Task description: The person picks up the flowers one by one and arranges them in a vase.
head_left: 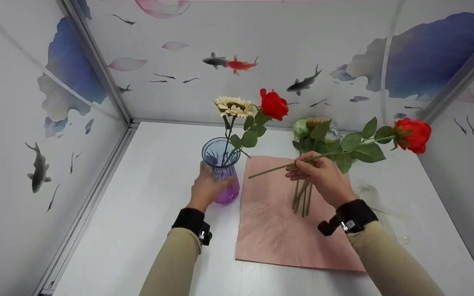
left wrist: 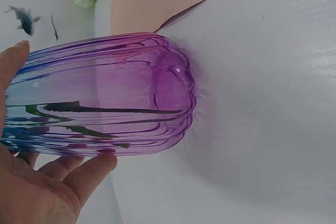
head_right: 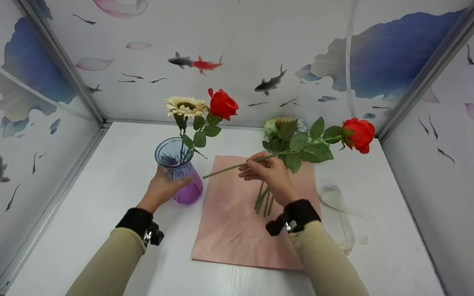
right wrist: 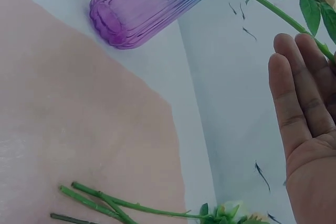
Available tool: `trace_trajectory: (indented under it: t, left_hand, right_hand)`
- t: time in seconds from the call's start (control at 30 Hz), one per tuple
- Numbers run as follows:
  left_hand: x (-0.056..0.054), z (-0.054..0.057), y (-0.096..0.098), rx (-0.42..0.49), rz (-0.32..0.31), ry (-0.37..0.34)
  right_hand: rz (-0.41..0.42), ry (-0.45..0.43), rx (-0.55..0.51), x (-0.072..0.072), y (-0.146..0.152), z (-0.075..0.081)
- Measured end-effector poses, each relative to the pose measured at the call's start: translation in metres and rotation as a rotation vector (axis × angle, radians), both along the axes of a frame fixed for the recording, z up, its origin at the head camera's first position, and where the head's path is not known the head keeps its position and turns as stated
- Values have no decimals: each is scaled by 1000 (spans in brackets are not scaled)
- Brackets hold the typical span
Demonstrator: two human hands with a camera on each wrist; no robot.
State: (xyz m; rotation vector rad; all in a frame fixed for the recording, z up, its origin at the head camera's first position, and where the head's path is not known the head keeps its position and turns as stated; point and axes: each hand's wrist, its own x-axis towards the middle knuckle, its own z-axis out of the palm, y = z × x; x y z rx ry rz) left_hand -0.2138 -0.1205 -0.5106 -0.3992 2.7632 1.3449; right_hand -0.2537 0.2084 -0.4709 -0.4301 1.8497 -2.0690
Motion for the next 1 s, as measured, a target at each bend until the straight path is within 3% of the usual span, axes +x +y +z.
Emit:
trace_trajectory:
  t: [0.2,1.0]
  left_hand:
    - [-1,-1,0,-2,7,-5]
    - [-1,-1,2,-15,26,15]
  right_hand:
    - [36,41,-45,0,-3,9]
    - [-23,99,-70,-7,-33,40]
